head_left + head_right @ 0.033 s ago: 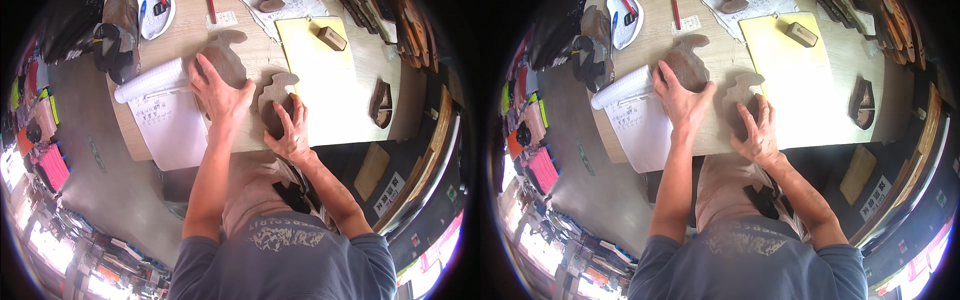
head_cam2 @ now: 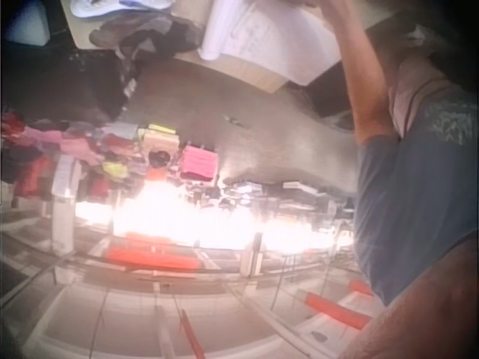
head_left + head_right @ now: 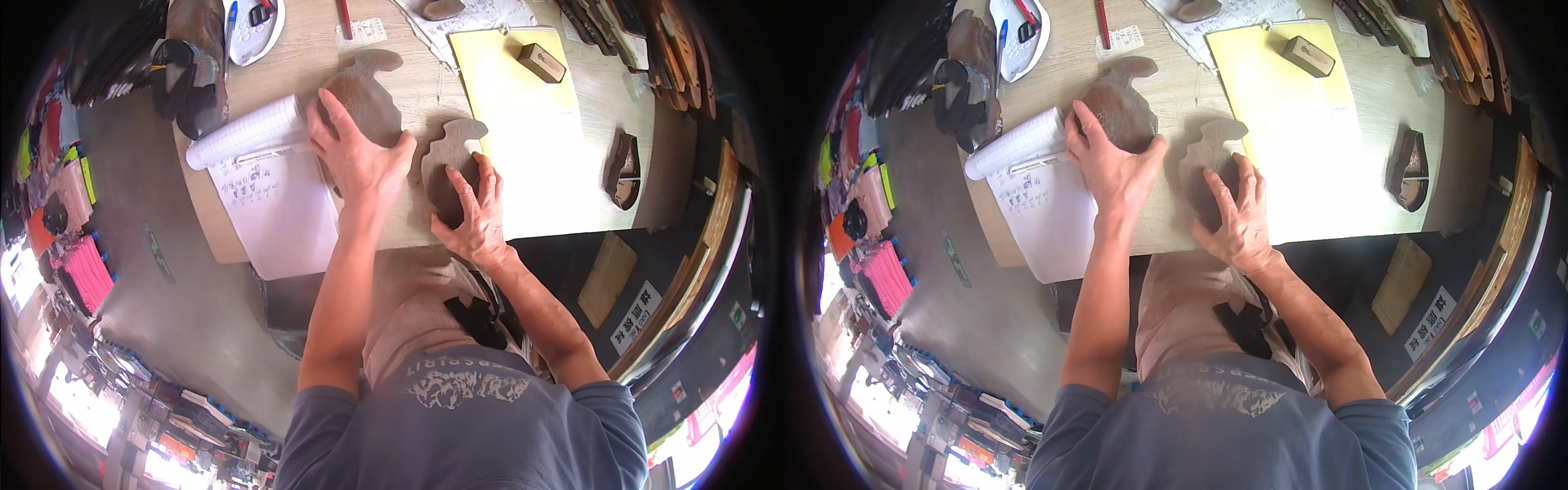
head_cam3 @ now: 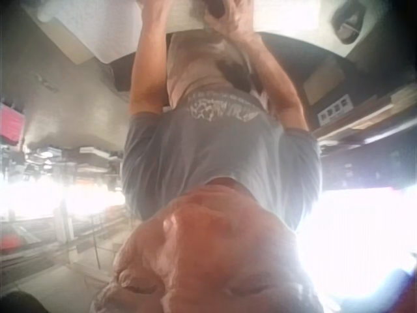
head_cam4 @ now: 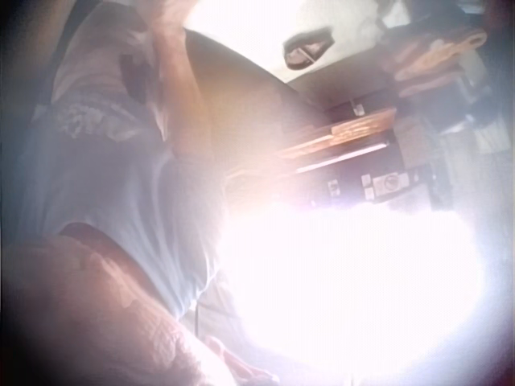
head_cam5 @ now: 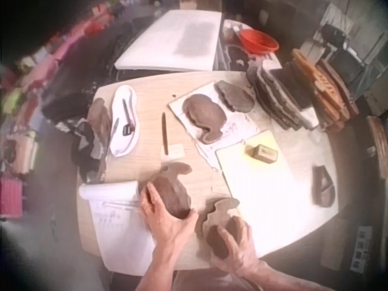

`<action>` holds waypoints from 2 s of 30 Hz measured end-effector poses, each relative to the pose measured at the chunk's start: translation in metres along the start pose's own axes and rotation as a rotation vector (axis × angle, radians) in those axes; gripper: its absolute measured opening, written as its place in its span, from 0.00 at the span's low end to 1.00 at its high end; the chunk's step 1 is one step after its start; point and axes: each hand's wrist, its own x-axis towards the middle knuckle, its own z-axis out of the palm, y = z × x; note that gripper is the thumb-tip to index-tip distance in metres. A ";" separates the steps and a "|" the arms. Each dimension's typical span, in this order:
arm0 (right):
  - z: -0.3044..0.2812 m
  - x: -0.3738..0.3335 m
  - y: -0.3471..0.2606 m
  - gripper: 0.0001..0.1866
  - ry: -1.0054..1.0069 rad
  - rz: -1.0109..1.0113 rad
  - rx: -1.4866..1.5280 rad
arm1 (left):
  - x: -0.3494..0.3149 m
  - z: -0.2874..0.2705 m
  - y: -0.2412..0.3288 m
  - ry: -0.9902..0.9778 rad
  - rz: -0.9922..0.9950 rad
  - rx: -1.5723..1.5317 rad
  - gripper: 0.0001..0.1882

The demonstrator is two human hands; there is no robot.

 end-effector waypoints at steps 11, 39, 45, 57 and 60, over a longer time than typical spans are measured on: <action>-0.014 0.005 -0.007 0.47 -0.054 0.037 0.006 | -0.014 -0.029 -0.004 0.072 0.195 -0.261 0.67; -0.163 0.004 -0.110 0.41 -0.289 0.208 2.013 | -0.118 -0.144 0.137 -0.032 0.676 -0.275 0.69; -0.184 -0.008 -0.113 0.40 -0.376 0.132 1.981 | -0.139 -0.159 0.153 -0.005 0.703 -0.375 0.68; -0.196 -0.019 -0.116 0.35 -0.394 0.059 2.228 | -0.155 -0.194 0.164 -0.140 0.716 -0.876 0.49; -0.199 -0.020 -0.113 0.33 -0.413 0.004 2.360 | -0.157 -0.202 0.168 -0.164 0.735 -0.908 0.44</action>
